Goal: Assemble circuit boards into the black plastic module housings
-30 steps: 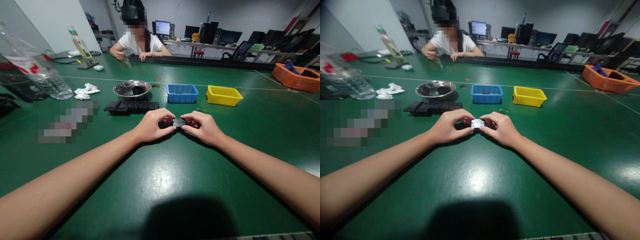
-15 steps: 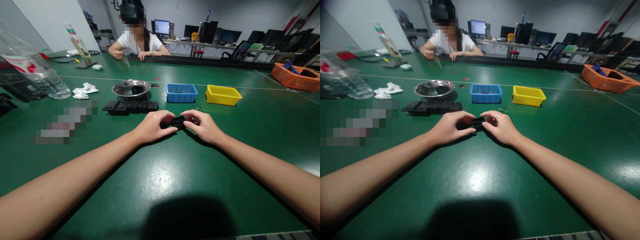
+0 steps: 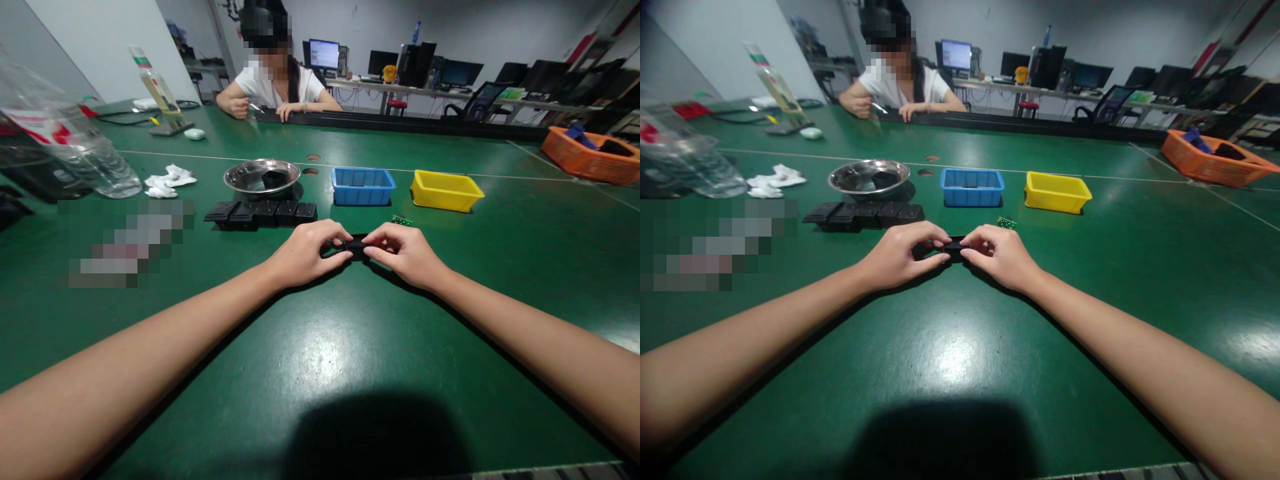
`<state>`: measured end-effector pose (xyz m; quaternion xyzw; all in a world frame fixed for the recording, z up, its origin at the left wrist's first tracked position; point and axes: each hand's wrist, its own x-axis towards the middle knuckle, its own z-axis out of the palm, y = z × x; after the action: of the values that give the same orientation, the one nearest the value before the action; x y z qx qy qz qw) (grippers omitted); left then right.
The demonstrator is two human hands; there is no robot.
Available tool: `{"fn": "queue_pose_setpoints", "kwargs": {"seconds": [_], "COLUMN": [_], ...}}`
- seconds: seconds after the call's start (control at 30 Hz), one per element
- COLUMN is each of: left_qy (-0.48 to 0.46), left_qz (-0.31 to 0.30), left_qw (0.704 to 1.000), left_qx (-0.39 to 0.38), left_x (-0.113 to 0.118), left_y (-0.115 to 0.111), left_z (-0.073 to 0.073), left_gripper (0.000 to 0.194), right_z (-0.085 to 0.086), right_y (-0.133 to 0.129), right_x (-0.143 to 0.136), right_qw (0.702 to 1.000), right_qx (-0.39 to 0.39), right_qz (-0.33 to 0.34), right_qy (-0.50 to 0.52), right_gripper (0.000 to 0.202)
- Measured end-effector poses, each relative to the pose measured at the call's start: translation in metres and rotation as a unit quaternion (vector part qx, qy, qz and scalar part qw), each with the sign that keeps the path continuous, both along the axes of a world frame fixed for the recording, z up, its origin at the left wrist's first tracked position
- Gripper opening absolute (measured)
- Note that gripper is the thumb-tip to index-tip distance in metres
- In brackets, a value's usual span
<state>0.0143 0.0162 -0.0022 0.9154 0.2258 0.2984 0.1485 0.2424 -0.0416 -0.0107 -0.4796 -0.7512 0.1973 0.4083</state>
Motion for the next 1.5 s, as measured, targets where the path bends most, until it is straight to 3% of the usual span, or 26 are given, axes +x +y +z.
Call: {"fn": "queue_pose_setpoints", "kwargs": {"seconds": [0.37, 0.57, 0.77, 0.97, 1.17, 1.33, 1.5], "left_qy": [-0.001, -0.019, -0.03, -0.067, -0.011, 0.031, 0.007], "left_qz": [0.044, 0.096, 0.13, 0.061, -0.037, -0.046, -0.024], "left_qw": [0.999, 0.995, 0.991, 0.996, 0.996, 0.996, 0.998], "left_qx": [-0.002, -0.023, 0.004, 0.022, 0.084, 0.073, 0.061], "left_x": [0.001, -0.001, -0.002, 0.0, -0.002, -0.005, -0.006], "left_y": [0.0, 0.008, 0.013, 0.006, 0.0, 0.001, 0.005], "left_z": [0.0, -0.002, -0.007, -0.002, 0.003, 0.0, -0.004], "left_gripper": [0.025, 0.025, 0.025, 0.029, 0.03, 0.034, 0.036], "right_z": [0.001, -0.001, 0.003, 0.002, 0.001, -0.001, -0.003], "right_y": [-0.005, -0.002, 0.0, -0.004, -0.005, -0.007, -0.006], "right_x": [-0.003, -0.002, -0.007, -0.012, -0.013, -0.016, -0.014], "right_qw": [0.995, 0.99, 0.972, 0.969, 0.965, 0.965, 0.97], "right_qx": [0.078, 0.011, -0.085, -0.093, -0.075, -0.088, -0.096], "right_qz": [-0.038, -0.064, -0.048, -0.022, 0.007, 0.03, 0.041], "right_qy": [0.046, 0.124, 0.212, 0.228, 0.253, 0.245, 0.218], "right_gripper": [0.014, 0.022, 0.031, 0.03, 0.024, 0.023, 0.034]}}
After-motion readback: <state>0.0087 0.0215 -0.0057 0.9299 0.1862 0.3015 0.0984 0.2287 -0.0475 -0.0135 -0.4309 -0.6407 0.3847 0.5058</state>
